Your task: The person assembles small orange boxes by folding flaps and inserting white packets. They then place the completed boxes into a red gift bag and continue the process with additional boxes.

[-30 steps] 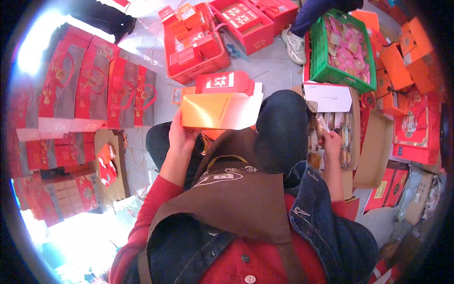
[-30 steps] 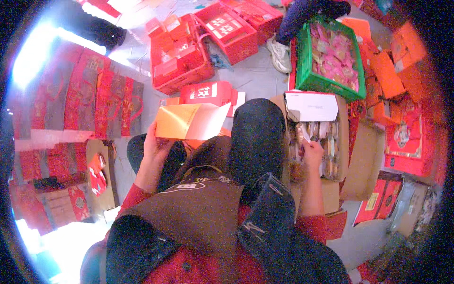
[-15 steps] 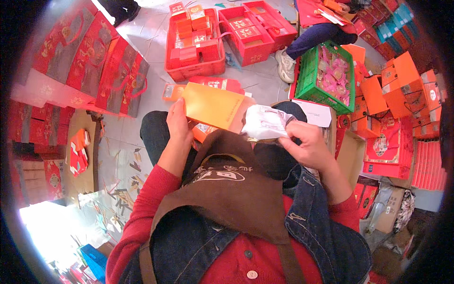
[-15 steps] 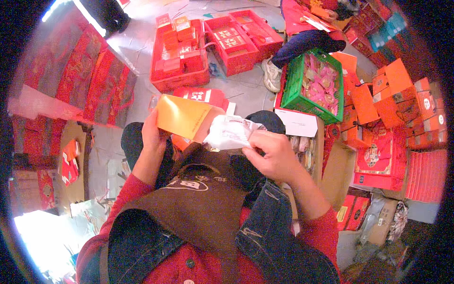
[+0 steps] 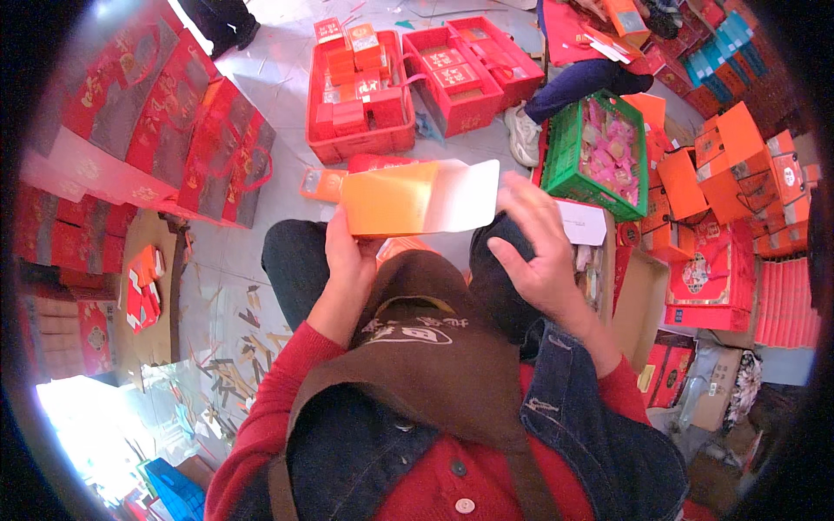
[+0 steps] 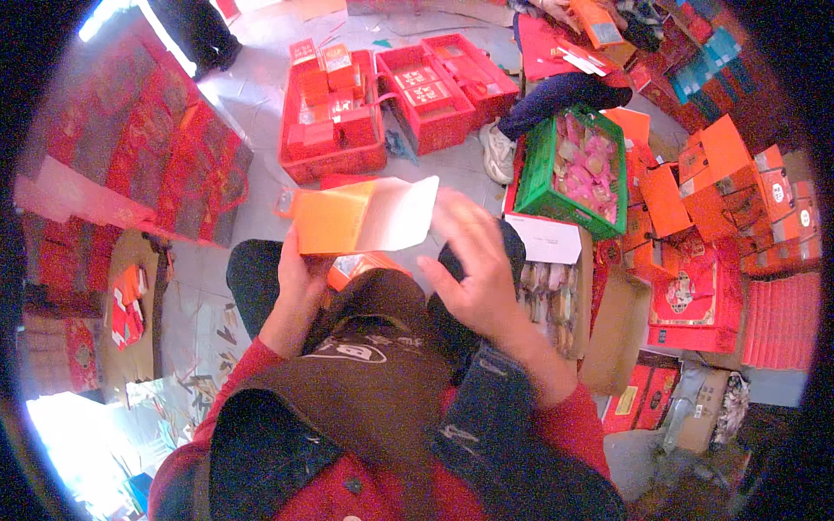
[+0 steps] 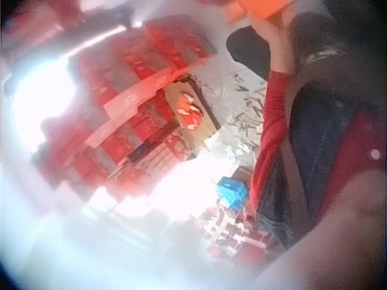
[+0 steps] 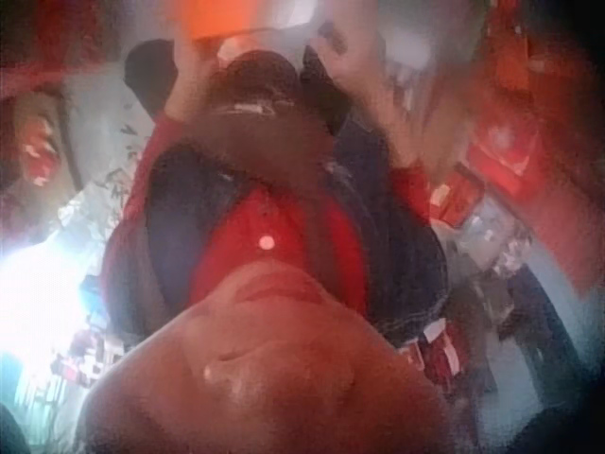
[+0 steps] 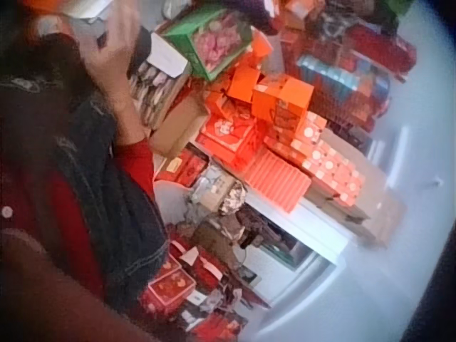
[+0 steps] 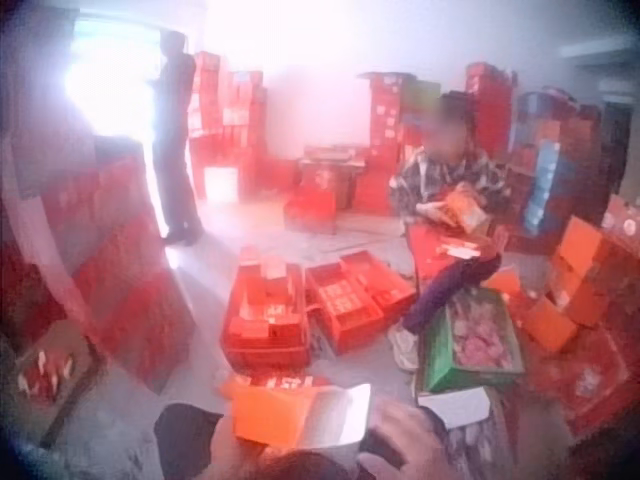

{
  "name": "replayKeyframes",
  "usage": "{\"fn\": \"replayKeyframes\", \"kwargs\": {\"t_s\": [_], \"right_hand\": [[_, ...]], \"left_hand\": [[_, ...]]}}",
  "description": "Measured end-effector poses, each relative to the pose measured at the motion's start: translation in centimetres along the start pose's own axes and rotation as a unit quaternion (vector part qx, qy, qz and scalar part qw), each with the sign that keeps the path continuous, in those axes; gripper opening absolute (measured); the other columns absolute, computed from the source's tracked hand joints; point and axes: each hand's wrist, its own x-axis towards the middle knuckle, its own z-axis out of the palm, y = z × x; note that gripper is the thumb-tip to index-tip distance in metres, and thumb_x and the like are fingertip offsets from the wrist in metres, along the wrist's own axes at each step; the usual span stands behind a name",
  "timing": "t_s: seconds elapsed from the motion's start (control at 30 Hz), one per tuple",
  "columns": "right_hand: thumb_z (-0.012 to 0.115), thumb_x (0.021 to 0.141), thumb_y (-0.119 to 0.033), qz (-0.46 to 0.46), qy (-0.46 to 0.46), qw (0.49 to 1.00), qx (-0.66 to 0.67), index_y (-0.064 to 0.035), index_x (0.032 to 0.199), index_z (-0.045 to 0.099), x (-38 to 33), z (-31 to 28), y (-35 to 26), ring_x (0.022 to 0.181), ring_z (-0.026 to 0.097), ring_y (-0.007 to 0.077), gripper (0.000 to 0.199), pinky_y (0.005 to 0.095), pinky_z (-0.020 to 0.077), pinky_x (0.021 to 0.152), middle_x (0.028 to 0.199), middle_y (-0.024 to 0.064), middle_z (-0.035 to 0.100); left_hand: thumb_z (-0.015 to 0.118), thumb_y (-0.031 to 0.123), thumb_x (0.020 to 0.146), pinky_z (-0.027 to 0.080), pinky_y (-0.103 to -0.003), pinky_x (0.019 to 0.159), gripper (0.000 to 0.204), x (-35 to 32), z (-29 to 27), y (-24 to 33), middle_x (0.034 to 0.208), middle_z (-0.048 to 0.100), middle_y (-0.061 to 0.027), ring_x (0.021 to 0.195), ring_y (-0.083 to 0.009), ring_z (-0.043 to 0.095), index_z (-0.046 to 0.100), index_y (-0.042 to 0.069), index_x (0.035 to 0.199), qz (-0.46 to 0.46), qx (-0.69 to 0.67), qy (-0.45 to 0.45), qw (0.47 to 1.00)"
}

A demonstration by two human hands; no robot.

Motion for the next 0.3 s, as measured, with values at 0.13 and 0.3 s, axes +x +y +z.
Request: {"fn": "replayKeyframes", "kwargs": {"t_s": [0.13, 0.3], "right_hand": [[0.082, 0.067, -0.029, 0.278, 0.035, 0.863, 0.42, 0.0036, 0.133, 0.033, -2.6, 5.5, -0.6, 0.119, 0.047, 0.0248, 0.088, 0.0412, 0.038, 0.1, 0.129, 0.0181, 0.047], [0.073, 0.076, -0.018, 0.26, 0.151, 0.772, 0.56, -0.0157, 0.143, 0.019, -1.5, 4.2, 0.2, 0.119, 0.048, 0.0278, 0.087, 0.0433, 0.035, 0.104, 0.127, 0.011, 0.05]], "left_hand": [[0.05, 0.035, 0.092, 0.042, -0.042, 0.096, 0.043, -1.6, 1.1, -1.4, 0.119, 0.054, -0.0082, 0.109, -0.022, 0.053, 0.045, 0.007, 0.123, -0.035, -0.006, -0.096, 0.995], [0.068, 0.047, 0.078, 0.024, -0.045, 0.11, 0.093, -5.9, 2.4, -3.2, 0.149, 0.024, -0.0069, 0.136, -0.0242, 0.028, 0.012, 0.018, 0.146, -0.119, 0.192, -0.343, 0.912]]}}
